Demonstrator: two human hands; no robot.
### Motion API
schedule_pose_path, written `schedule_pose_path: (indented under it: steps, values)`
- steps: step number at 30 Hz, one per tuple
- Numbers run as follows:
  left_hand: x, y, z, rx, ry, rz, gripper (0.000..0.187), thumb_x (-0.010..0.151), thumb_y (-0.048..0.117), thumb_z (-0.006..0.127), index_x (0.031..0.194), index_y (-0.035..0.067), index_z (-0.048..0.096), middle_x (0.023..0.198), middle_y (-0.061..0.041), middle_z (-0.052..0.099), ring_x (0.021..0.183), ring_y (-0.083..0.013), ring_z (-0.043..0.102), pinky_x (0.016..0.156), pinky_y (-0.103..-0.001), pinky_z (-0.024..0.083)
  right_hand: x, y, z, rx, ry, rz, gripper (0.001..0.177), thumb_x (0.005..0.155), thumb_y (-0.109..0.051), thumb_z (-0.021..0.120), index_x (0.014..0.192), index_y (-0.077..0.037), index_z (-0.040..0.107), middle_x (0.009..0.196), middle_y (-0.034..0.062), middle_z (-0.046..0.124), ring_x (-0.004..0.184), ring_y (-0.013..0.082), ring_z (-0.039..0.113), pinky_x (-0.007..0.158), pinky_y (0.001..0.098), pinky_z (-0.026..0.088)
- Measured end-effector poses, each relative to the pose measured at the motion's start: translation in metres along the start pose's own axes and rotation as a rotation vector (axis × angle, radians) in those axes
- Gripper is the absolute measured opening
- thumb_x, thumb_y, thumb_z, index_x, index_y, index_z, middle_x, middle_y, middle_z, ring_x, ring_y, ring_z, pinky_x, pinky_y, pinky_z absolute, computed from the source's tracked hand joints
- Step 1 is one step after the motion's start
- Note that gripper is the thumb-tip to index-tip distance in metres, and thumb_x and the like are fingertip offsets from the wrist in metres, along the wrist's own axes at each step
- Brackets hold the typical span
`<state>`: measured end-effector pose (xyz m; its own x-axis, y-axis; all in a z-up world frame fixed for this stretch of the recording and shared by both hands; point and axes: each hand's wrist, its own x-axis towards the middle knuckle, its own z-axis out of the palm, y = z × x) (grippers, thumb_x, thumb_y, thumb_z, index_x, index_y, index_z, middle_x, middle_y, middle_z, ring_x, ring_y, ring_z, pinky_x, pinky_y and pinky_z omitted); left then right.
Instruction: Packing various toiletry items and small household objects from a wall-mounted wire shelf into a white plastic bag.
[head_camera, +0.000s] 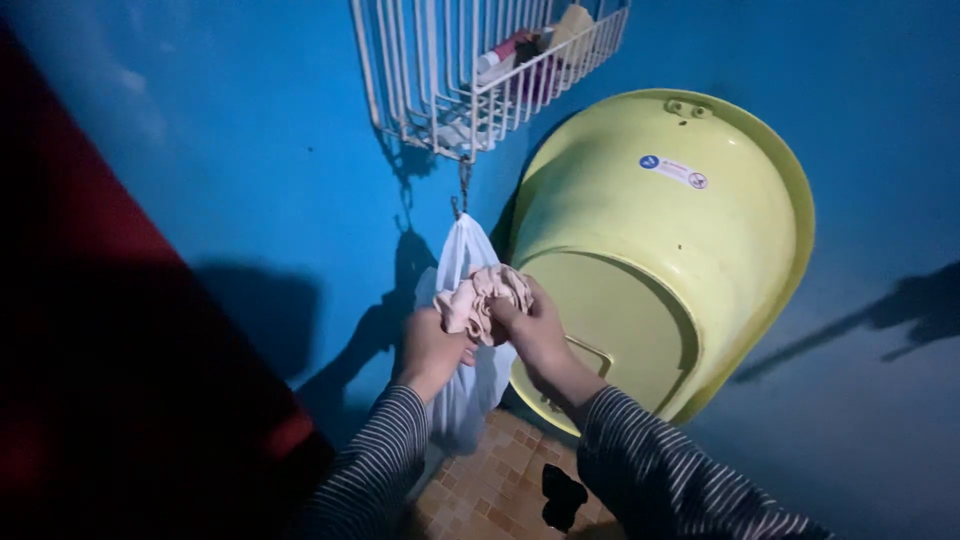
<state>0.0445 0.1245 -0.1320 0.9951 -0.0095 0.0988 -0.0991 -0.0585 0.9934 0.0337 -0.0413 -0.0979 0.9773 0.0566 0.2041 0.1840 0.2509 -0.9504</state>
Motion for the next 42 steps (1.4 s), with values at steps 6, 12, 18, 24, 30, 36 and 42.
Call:
schedule_pose_path:
  steps: [6, 12, 18, 24, 30, 36, 42]
  values:
    - [-0.019, 0.008, -0.014, 0.006, -0.038, 0.018, 0.016, 0.092, 0.002, 0.061, 0.084, -0.007, 0.072, 0.072, -0.016, 0.075, 0.056, -0.0201, 0.074, 0.048, -0.031, 0.061, -0.011, -0.041, 0.018, -0.91, -0.136, -0.467, 0.045, 0.083, -0.013, 0.076, 0.126, -0.006, 0.065, 0.116, 0.0177, 0.065, 0.105, 0.0337, 0.068, 0.091, 0.0406, 0.055]
    - [-0.028, 0.01, -0.017, 0.044, -0.033, 0.06, 0.022, 0.092, 0.003, 0.062, 0.074, -0.008, 0.066, 0.066, -0.016, 0.072, 0.05, -0.0192, 0.071, 0.047, -0.033, 0.058, -0.011, -0.073, 0.037, -1.225, -0.358, -0.647, 0.047, 0.071, -0.009, 0.079, 0.117, -0.008, 0.068, 0.119, 0.0224, 0.059, 0.099, 0.0398, 0.065, 0.082, 0.0454, 0.055]
    - [-0.032, 0.014, -0.02, 0.076, 0.018, 0.063, 0.023, 0.09, 0.004, 0.066, 0.071, -0.008, 0.064, 0.063, -0.013, 0.07, 0.049, -0.0166, 0.068, 0.046, -0.032, 0.055, 0.013, -0.074, 0.051, -1.354, -0.45, -0.565, 0.038, 0.067, -0.012, 0.081, 0.1, -0.002, 0.065, 0.099, 0.018, 0.065, 0.098, 0.0401, 0.065, 0.08, 0.0467, 0.054]
    - [-0.054, 0.041, -0.021, 0.016, -0.001, 0.083, 0.016, 0.088, 0.003, 0.066, 0.074, -0.003, 0.069, 0.064, -0.01, 0.07, 0.052, -0.013, 0.066, 0.046, -0.03, 0.053, 0.047, -0.055, 0.046, -1.25, -0.356, -0.248, 0.032, 0.06, -0.023, 0.084, 0.076, -0.001, 0.068, 0.075, 0.0187, 0.071, 0.07, 0.0337, 0.074, 0.065, 0.0417, 0.058]
    - [-0.051, 0.025, -0.018, 0.146, 0.085, 0.152, 0.02, 0.087, 0.005, 0.071, 0.07, -0.004, 0.063, 0.061, -0.01, 0.069, 0.049, -0.0129, 0.066, 0.046, -0.031, 0.052, 0.047, -0.021, 0.036, -1.115, -0.19, 0.04, 0.042, 0.068, -0.044, 0.081, 0.088, -0.007, 0.077, 0.078, 0.016, 0.075, 0.074, 0.0298, 0.077, 0.071, 0.0405, 0.059]
    - [-0.051, 0.023, -0.012, 0.129, 0.068, 0.133, 0.028, 0.09, 0.008, 0.071, 0.069, -0.004, 0.057, 0.058, -0.011, 0.067, 0.047, -0.0138, 0.064, 0.045, -0.032, 0.048, 0.012, -0.037, 0.047, -1.274, -0.076, -0.107, 0.036, 0.067, -0.038, 0.079, 0.09, -0.01, 0.08, 0.083, 0.0171, 0.075, 0.08, 0.0353, 0.074, 0.075, 0.0462, 0.057]
    - [-0.052, 0.024, -0.015, 0.11, 0.076, 0.114, 0.031, 0.093, 0.013, 0.07, 0.069, -0.003, 0.057, 0.059, -0.01, 0.067, 0.048, -0.0132, 0.064, 0.045, -0.031, 0.049, 0.014, -0.039, 0.034, -1.215, -0.178, 0.033, 0.044, 0.072, -0.05, 0.079, 0.088, -0.009, 0.078, 0.081, 0.0144, 0.078, 0.077, 0.0288, 0.077, 0.072, 0.0405, 0.059]
